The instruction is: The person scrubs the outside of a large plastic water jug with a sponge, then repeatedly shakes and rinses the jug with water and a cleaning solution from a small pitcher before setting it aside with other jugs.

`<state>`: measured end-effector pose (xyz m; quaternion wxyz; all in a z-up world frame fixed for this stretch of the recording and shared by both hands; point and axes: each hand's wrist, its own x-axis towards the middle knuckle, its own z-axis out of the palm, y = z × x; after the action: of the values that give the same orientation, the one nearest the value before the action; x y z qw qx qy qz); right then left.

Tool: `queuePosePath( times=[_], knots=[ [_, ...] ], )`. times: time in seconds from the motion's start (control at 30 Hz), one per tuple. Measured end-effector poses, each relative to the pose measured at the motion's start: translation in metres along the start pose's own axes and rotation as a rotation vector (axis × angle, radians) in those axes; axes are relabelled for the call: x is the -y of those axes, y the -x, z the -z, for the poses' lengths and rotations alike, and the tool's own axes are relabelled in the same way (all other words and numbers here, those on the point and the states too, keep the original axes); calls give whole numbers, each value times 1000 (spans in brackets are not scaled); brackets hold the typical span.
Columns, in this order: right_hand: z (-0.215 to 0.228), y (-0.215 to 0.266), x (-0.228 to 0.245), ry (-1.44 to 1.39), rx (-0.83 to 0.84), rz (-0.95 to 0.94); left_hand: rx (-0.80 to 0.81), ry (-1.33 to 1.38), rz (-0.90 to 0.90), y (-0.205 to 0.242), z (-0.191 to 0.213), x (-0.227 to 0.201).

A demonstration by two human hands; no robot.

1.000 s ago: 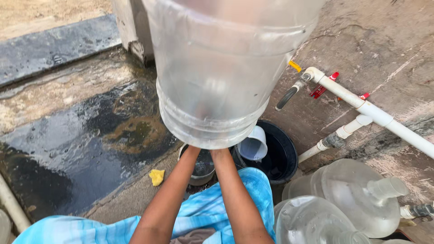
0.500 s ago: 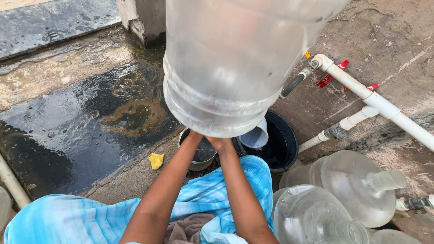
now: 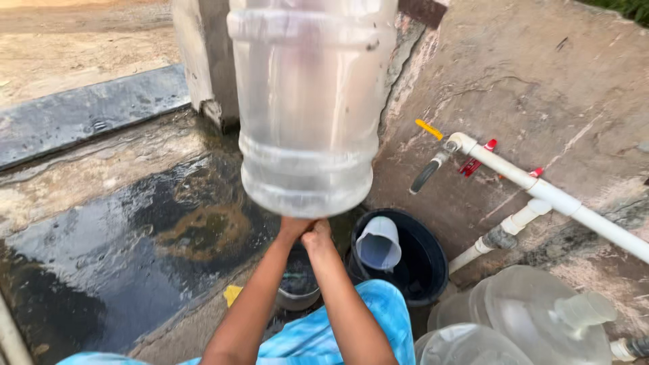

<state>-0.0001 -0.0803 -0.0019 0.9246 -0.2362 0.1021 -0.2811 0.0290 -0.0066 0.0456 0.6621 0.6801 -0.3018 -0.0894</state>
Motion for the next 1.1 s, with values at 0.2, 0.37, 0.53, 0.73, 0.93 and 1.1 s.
queuePosePath(
  times=[0.2,0.37,0.53,0.73,0.93,1.1],
  knots=[
    [28,-8,12,-100,-35,-121,-60,158,341,11,5,-56],
    [-1,30,19,-77,36,1,3,46,-8,18,-4,-52],
    [-9,37,5,5,5,40,78,-36,205,20,6,27],
    [6,57,24,53,-27,69,154,-8,278,37,-23,39],
    [20,72,49,102,-69,91,174,0,316,58,-53,30],
    [63,68,45,229,-117,55,150,-8,313,50,-57,34]
  ],
)
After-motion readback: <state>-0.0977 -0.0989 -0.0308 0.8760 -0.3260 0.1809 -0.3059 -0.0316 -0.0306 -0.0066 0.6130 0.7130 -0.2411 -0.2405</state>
